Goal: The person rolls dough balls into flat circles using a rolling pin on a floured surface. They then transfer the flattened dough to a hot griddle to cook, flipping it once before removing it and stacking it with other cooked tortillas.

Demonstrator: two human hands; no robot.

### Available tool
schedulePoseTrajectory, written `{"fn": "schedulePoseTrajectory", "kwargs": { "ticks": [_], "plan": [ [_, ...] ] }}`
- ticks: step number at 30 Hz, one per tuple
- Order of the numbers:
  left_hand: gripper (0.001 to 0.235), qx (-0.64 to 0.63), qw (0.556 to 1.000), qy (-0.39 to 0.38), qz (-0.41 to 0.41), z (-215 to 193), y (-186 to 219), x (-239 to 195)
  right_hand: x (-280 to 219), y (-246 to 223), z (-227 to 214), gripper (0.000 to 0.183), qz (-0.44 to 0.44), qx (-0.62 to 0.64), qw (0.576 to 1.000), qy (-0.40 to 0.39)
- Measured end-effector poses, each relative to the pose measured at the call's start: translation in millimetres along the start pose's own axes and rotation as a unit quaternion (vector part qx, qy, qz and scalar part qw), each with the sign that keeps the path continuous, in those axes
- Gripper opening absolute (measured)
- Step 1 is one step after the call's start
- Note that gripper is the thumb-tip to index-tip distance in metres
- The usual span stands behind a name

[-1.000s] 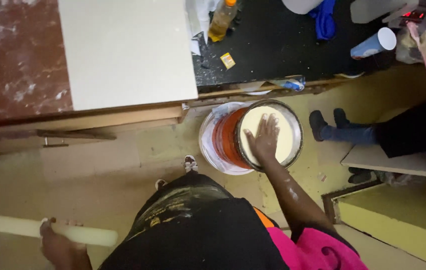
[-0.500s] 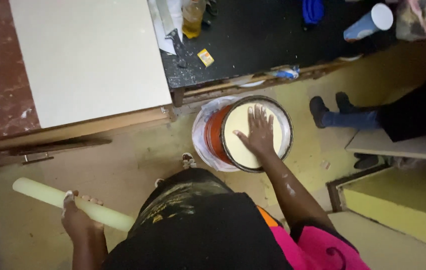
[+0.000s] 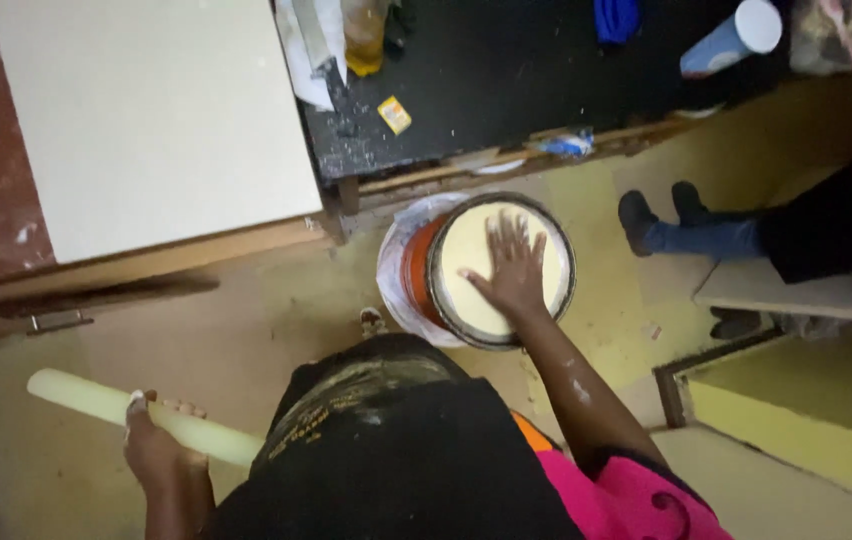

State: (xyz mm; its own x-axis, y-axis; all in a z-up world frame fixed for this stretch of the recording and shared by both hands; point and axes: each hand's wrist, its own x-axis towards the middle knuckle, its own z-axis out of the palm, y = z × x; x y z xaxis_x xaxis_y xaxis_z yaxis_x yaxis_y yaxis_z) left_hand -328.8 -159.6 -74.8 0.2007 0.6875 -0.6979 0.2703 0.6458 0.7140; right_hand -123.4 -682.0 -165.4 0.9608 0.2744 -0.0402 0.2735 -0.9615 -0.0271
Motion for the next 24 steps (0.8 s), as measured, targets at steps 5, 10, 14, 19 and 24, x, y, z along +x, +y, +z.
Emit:
{"fn": "schedulePoseTrajectory", "kwargs": {
  "ticks": [5, 10, 14, 19, 24],
  "plan": [
    [0.012, 0.034, 0.999, 0.04, 0.012, -15.4, -32.3, 50.9, -14.1, 5.0, 3.8, 0.101, 0.027, 0.045, 0.998, -0.025],
    [0.03, -0.004, 0.996, 0.066, 0.055, 25.6, 5.8, 1.9, 12.1, -1.5, 2.8, 0.112, 0.074, 0.061, 0.988, -0.117],
    [0.024, -0.098, 0.993, 0.032, 0.061, 47.4, 37.6, -22.3, 32.2, -31.4, -16.4, 0.085, 0.052, 0.161, 0.978, 0.12],
    [0.024, -0.127, 0.989, -0.012, 0.079, 81.0, 85.5, -52.6, 102.7, -137.2, -44.5, 0.053, -0.108, 0.309, 0.928, 0.177],
    [0.047, -0.175, 0.967, -0.137, 0.128, 119.6, 122.4, -53.1, 113.0, -322.9, -149.4, 0.048, -0.25, 0.544, 0.795, -0.098]
  ]
}}
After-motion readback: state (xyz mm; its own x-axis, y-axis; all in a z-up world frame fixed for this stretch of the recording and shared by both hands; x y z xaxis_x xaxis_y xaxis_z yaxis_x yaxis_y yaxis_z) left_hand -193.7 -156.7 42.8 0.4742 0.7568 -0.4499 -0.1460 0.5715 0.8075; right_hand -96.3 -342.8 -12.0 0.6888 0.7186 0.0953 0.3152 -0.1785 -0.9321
